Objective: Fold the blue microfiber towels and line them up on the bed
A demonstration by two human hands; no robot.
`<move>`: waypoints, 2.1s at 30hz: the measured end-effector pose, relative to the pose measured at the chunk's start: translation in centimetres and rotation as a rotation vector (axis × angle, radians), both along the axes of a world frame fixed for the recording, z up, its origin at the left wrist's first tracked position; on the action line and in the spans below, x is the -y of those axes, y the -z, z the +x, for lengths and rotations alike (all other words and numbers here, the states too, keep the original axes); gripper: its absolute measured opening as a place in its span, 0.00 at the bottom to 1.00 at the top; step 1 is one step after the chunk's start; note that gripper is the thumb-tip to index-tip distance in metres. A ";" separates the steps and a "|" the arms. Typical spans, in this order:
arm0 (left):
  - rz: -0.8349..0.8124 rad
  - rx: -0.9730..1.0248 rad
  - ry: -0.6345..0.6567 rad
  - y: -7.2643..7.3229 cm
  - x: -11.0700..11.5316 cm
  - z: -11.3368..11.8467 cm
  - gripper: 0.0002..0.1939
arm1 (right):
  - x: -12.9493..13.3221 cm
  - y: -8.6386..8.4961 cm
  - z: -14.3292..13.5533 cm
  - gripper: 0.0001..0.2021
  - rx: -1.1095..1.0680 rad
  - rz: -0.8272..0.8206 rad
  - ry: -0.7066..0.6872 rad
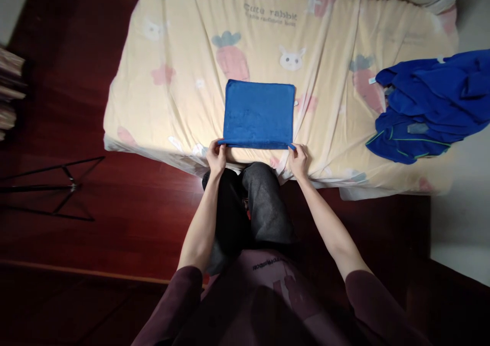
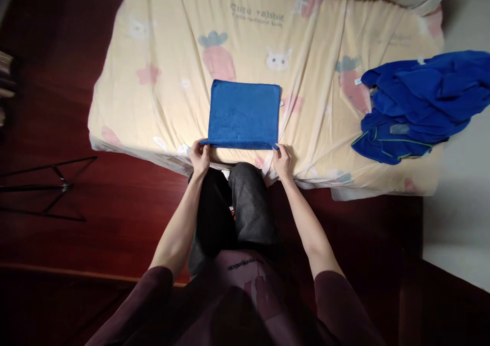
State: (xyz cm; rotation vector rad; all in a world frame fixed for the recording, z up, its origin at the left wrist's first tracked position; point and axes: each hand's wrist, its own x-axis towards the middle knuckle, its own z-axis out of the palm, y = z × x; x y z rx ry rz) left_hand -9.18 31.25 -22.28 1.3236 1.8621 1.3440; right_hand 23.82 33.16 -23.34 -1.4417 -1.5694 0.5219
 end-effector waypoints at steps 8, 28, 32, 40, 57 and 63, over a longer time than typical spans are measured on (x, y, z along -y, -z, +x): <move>-0.018 0.003 -0.033 -0.1 0.3 -0.5 0.19 | 0.1 0.8 -0.3 0.21 0.009 -0.008 0.093; -0.055 -0.102 -0.144 0.0 -0.3 -0.2 0.17 | 0.2 0.5 -1.0 0.11 0.133 -0.051 0.189; -0.041 -0.111 -0.157 0.2 -0.5 0.0 0.17 | 0.3 -0.1 -1.2 0.05 0.131 -0.060 0.197; -0.067 -0.119 -0.175 0.1 -0.7 0.2 0.15 | 0.3 -0.4 -1.4 0.01 0.133 -0.077 0.214; 0.054 -0.264 -0.075 0.3 0.0 -0.9 0.07 | 0.6 0.7 -1.1 0.07 0.225 0.087 0.140; 0.085 -0.322 0.306 -0.4 0.7 -0.7 0.14 | 0.9 0.8 -0.7 0.14 0.306 0.027 -0.020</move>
